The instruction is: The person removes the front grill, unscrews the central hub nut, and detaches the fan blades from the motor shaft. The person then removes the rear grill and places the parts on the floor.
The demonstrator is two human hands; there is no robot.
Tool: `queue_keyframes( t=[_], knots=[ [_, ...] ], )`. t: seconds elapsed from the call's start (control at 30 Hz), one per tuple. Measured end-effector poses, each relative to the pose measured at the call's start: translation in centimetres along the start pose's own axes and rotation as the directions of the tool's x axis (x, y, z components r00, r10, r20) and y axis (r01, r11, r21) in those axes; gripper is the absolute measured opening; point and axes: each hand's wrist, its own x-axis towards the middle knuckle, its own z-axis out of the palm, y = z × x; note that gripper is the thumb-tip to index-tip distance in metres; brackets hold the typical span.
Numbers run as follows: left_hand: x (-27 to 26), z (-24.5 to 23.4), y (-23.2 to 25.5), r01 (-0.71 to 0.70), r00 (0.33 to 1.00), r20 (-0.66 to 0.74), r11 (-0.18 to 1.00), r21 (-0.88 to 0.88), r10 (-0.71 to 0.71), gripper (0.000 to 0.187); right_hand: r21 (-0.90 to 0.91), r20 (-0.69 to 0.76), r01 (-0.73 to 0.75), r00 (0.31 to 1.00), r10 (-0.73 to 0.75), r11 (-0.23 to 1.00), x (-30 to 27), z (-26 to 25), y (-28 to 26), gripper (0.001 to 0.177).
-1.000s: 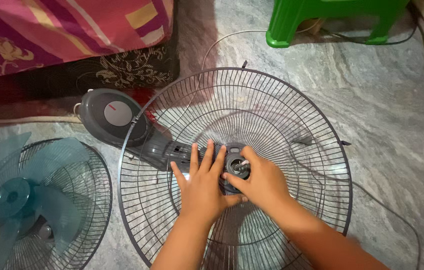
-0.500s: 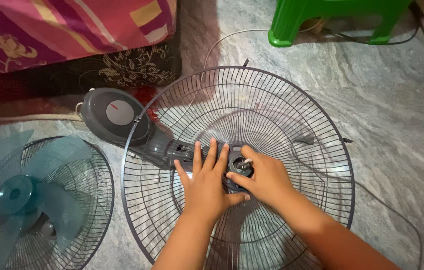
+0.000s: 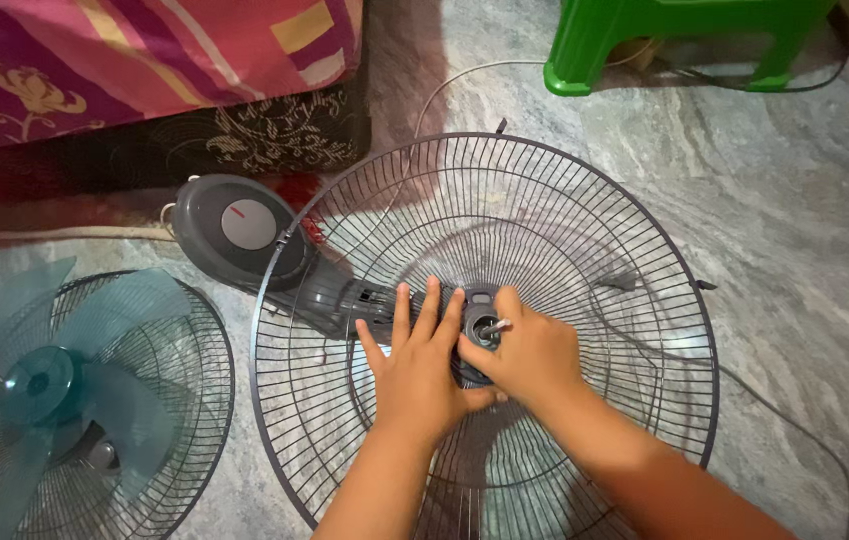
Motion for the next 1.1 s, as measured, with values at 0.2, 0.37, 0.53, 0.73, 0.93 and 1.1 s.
queue_keyframes(
  t=[0.2, 0.37, 0.53, 0.73, 0.93, 1.1],
  knots=[
    [0.0, -0.4, 0.2, 0.01, 1.0, 0.02, 1.0, -0.009, -0.01, 0.133, 0.028, -0.181, 0.28, 0.946, -0.271, 0.96, 0.6, 1.0, 1.9, 0.051],
    [0.0, 0.1, -0.2, -0.011, 1.0, -0.019, 1.0, -0.025, 0.011, 0.134, 0.079, -0.213, 0.379, 0.91, -0.356, 0.922, 1.1, 1.5, 2.9, 0.05],
    [-0.5, 0.3, -1.0, -0.069, 0.995, -0.073, 0.997, -0.033, 0.067, 0.135, 0.124, -0.165, 0.502, 0.861, -0.481, 0.856, 1.4, 1.3, 3.4, 0.051],
    [-0.7, 0.9, -0.9, -0.062, 0.994, -0.095, 0.998, -0.023, 0.059, 0.135, 0.186, -0.033, 0.665, 0.74, -0.672, 0.723, 3.5, 0.0, 4.1, 0.052],
    [-0.9, 0.7, -0.8, -0.04, 0.995, -0.087, 0.999, -0.002, 0.039, 0.135, 0.121, 0.128, 0.497, 0.85, -0.51, 0.859, 2.8, -1.3, 2.7, 0.054],
    [-0.4, 0.6, -0.6, -0.034, 0.996, -0.083, 0.999, 0.013, 0.035, 0.135, 0.002, 0.126, 0.008, 0.992, -0.009, 1.0, 0.3, -0.3, 0.8, 0.066]
  ],
)
